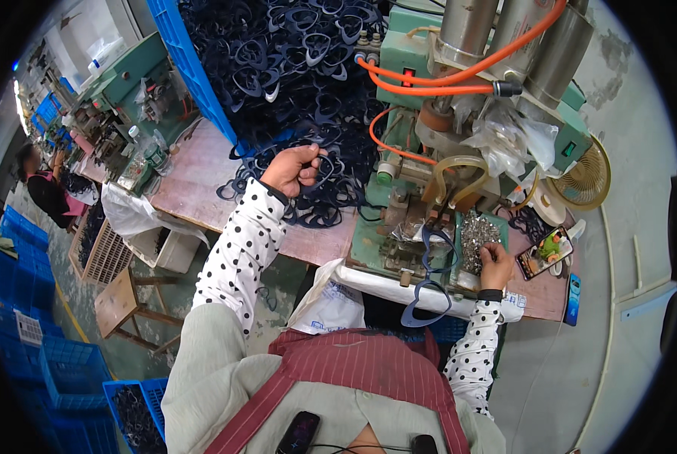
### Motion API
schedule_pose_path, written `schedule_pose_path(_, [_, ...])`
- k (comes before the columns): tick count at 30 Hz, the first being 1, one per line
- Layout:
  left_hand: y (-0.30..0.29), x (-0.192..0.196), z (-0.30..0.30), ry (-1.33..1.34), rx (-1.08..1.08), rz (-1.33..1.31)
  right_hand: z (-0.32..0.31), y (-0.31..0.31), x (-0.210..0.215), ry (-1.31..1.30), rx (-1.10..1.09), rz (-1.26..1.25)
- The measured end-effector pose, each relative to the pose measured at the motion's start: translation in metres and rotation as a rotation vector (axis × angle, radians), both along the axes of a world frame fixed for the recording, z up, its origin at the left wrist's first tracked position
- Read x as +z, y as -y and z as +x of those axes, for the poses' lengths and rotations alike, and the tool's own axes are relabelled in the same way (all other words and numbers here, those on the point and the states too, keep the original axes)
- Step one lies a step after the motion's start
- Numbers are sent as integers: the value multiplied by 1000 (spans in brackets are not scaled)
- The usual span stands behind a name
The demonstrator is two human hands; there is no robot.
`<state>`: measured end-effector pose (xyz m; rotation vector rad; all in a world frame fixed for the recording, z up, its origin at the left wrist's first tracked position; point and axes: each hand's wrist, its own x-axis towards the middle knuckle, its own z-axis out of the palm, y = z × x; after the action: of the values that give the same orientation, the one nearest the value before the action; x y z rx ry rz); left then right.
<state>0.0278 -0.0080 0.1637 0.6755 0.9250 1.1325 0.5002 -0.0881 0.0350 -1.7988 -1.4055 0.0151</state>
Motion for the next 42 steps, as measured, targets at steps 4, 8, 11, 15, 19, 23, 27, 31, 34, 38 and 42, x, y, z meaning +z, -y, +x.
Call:
schedule_pose_path(4, [10, 16, 4, 131, -16, 35, -8, -2, 7, -14, 34, 10])
schedule_pose_path(8, [-6, 1, 2, -140, 192, 149, -9, 0, 13, -54, 33, -10])
schedule_pose_path(11, [-12, 5, -2, -83, 238, 79, -16, -3, 24, -54, 32, -18])
schedule_pose_path(15, [-4, 6, 2, -93, 241, 153, -17, 8, 22, -41, 41, -15])
schedule_pose_path(19, [-5, 5, -4, -161, 312, 150, -13, -1, 18, -67, 64, -17])
schedule_pose_path(23, [6, -12, -1, -128, 276, 249, -11, 1, 19, -19, 38, -14])
schedule_pose_path(27, [20, -10, 19, 66, 342, 305, -15, -4, 24, -364, 139, 42])
schedule_pose_path(31, [46, -22, 54, 187, 416, 398, -72, 7, 80, -428, 340, 119])
schedule_pose_path(34, [64, -8, 85, 227, 430, 432, -102, 15, 103, -487, 440, 137])
schedule_pose_path(38, [56, 23, 84, 263, 325, 294, -120, 22, 116, -456, 475, 150])
schedule_pose_path(42, [38, 27, 72, -14, 332, 138, -116, 22, 106, -510, 474, 136])
